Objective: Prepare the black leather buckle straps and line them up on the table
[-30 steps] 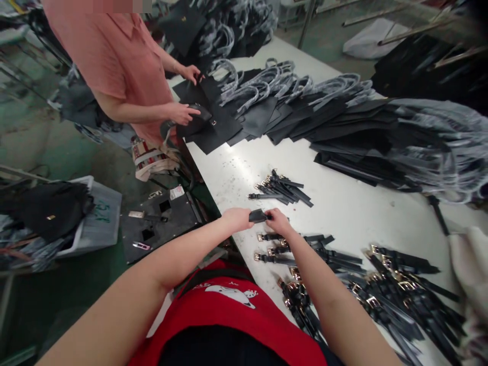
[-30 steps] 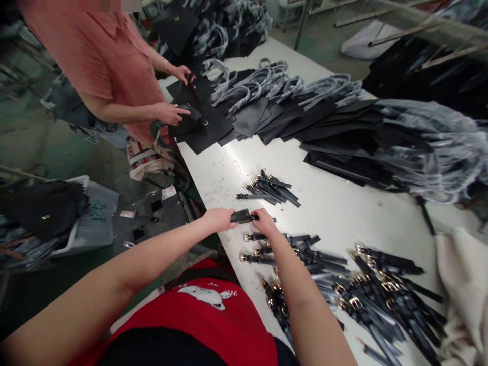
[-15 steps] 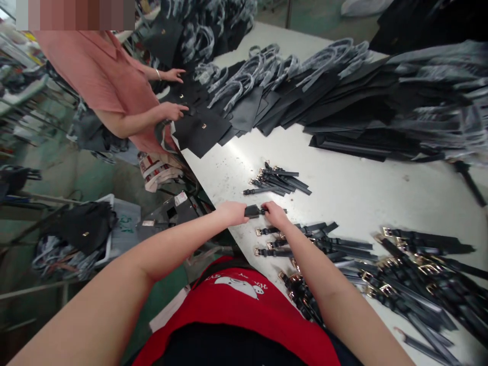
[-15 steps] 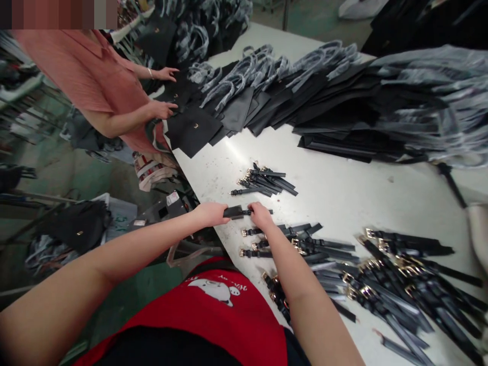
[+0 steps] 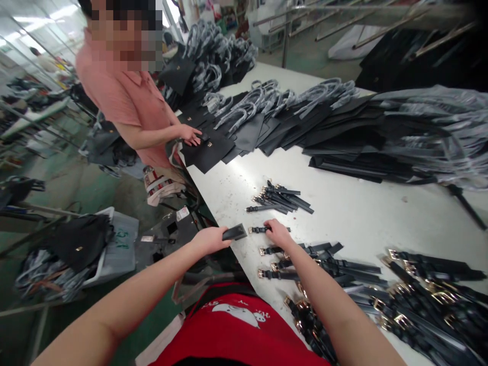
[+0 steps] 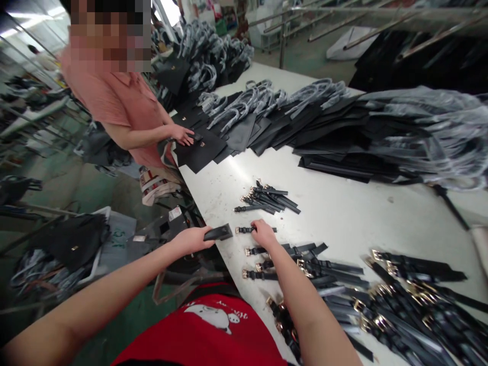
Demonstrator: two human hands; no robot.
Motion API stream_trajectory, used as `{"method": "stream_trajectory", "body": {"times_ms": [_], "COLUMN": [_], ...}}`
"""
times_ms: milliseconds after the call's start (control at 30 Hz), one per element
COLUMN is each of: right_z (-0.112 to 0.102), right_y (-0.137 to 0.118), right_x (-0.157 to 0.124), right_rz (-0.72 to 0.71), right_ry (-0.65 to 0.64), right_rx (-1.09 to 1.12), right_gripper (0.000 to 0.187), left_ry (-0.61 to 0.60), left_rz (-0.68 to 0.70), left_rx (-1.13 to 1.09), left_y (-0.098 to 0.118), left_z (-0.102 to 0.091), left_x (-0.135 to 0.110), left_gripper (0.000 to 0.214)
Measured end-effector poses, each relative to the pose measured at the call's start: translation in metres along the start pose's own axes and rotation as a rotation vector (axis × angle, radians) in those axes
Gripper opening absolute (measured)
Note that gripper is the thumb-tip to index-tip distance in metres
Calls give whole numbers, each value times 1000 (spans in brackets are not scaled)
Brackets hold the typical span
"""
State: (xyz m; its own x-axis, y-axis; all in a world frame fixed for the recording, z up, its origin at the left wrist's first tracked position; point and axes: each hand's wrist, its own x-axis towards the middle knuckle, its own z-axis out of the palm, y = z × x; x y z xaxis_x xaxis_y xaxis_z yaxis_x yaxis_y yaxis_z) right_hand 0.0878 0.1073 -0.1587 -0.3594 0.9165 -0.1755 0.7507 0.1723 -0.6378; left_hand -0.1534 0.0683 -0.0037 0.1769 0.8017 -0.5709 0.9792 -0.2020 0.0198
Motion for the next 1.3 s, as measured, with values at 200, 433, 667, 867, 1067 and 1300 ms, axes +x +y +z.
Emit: {"method": "stream_trajectory", "body": {"times_ms": [200,433,667,867,1067,1300], "right_z": [3,1,0,7,9,13], "right_y": [-1,-3,-21,-21,0,-1], "right_x": [1,2,-5,-31,-28,-32], "right_rz": [16,-10,-83,-88,73,14], "right_ry": [-12,-41,-58,-44,-8,45], "right_rx": [-37,-76,-312,-211,-154,-196], "right_gripper": [28,22,13,34,18,16], "left_ry": [26,50,37,-7,32,30], "left_rz": [5,-19,-82,-92,9,86], "left_rx": [-121,-166,-251,-247,-180,-96], "left_y": [29,-8,-9,-6,14,51], "left_z": [7,24,34,46,42,17], "left_x": [22,-11,-42,-61,-50,-1], "left_gripper": [45,45,46,47,48,42]}}
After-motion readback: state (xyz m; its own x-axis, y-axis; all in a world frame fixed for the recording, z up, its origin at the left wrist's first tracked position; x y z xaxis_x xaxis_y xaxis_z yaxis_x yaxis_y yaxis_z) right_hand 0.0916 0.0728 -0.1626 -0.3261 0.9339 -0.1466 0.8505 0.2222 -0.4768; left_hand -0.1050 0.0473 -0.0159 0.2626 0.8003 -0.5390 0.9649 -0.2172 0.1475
